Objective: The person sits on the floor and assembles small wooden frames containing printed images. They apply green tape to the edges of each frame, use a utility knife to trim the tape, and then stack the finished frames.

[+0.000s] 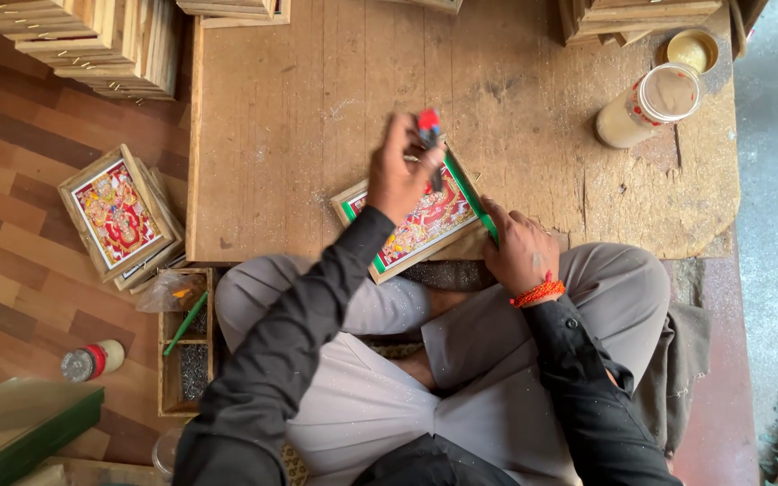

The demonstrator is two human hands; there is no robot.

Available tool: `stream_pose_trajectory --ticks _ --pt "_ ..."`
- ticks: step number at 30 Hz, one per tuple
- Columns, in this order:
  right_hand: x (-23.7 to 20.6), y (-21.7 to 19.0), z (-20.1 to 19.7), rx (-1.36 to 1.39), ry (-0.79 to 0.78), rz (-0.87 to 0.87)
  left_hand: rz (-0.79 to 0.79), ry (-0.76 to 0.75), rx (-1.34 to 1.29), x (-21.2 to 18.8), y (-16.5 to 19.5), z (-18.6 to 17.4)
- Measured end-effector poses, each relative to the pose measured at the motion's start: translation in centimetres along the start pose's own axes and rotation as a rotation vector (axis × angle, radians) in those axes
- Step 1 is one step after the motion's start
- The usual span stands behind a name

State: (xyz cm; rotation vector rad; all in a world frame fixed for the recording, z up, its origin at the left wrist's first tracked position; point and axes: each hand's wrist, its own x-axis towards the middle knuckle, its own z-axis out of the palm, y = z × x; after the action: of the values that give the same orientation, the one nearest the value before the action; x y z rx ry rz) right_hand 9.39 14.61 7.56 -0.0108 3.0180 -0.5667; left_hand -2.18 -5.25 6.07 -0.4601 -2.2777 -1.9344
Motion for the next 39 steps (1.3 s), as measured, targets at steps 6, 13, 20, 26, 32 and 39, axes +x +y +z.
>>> stream_pose_trajectory --ticks 6,13,20,26,32,39 --pt "0.1 0.2 -0.2 0.005 -0.022 0.015 0.028 -0.003 -0.088 -1.5 -1.4 5.1" --pt "0.3 0.6 0.2 0.016 -0.015 -0.003 -0.121 -0.049 -0.055 -1.8 -2.8 6.2" --pt "0.5 0.4 0.0 0.039 -0.054 0.012 -0.033 -0.006 -0.011 -0.7 -4.0 2.8" --pt "0.5 0.4 -0.1 0.051 -0.060 0.000 0.056 0.148 0.779 2.0 -5.4 -9.6" --pt "0.8 0.2 -0.4 0.087 -0.092 0.027 0.355 0.051 0.898 -0.7 -5.4 -8.2" --pt "1.1 0.3 0.1 0.151 -0.078 0.028 0.349 -0.556 0.654 -4.0 -3.1 1.9"
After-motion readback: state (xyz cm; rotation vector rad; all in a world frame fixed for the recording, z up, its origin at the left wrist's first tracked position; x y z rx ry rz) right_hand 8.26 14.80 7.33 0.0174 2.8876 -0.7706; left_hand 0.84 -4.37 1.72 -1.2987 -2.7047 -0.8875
